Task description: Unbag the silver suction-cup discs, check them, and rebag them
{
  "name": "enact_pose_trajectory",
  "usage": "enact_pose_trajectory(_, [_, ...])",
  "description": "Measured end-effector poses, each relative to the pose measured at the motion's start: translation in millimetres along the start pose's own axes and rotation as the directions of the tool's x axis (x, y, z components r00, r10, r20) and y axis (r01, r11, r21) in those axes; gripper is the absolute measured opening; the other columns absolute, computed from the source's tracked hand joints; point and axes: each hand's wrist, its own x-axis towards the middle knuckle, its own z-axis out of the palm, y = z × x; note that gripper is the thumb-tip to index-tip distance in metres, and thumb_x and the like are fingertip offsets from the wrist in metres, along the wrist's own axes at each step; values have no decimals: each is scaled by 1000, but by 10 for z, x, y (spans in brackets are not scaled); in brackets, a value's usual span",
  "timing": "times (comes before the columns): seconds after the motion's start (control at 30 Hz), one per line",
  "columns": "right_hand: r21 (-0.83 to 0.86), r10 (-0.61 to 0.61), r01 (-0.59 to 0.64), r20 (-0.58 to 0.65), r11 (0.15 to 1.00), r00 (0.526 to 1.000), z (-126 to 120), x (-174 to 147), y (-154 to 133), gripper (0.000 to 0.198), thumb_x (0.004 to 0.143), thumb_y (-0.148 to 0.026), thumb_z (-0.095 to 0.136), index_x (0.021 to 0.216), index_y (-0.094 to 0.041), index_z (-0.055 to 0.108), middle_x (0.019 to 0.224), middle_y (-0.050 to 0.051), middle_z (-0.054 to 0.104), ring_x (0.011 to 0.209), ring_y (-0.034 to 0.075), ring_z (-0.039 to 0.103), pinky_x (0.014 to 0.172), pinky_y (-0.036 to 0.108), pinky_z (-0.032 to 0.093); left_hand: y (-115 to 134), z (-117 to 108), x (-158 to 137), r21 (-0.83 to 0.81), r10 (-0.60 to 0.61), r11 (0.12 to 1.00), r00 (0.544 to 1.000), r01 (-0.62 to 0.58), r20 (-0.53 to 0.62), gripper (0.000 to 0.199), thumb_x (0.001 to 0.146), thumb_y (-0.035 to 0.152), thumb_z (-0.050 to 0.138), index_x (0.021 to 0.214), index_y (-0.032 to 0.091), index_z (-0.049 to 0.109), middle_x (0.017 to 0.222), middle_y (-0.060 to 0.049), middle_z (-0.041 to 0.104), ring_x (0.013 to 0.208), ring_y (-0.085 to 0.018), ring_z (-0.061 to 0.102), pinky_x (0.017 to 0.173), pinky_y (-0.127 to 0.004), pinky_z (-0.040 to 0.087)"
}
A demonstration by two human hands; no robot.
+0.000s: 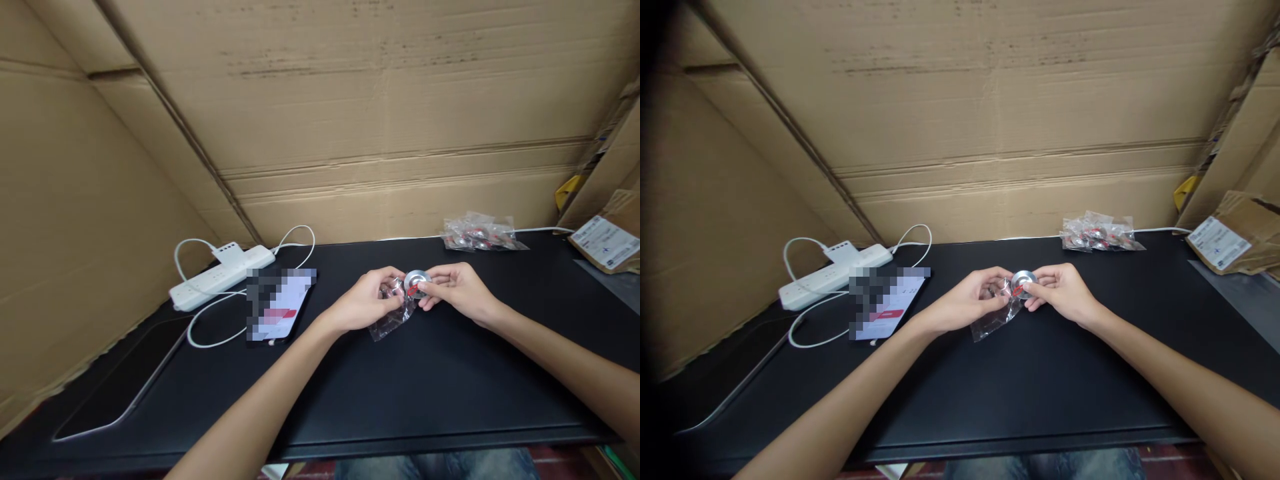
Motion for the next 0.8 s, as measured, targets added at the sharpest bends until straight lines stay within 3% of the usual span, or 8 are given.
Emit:
enact_pose_trajectory(0.17, [-45,-14,13,-28,999,999,-39,20,17,37,69,-43,83,88,-12,75,75,10,75,63,20,72,63,33,62,-25,-26,11,-33,9,999,996,-11,-86,28,81,20,64,109,16,62,87,-5,66,78,-16,64,74,-32,53])
enact_pose_trajectory(0.33, [-49,-25,24,-15,998,1000,-14,5,-6,38,68,-43,84,89,-12,76,75,9,75,62,20,72,62,34,62,11,-13,1,-15,-12,1000,997,10,-79,31,80,22,67,110,18,62,86,-4,68,72,-16,64,68,-31,54])
enact_pose_trajectory(0.57, [-69,-32,40,117,997,993,-34,-30,-86,36,75,-43,79,94,-13,77,66,7,72,56,16,67,58,30,57,35,19,8,-47,-2,999,997,-2,-74,26,78,22,71,102,15,64,82,-3,65,71,-15,64,70,-31,53])
enact_pose_trajectory(0.8, [-138,12,21,234,990,972,-67,-39,-62,38,77,-46,77,94,-12,76,63,5,71,51,13,63,53,27,54,38,56,-17,-55,50,997,998,-52,-34,24,81,21,68,105,16,66,95,-7,69,87,-19,67,79,-33,54])
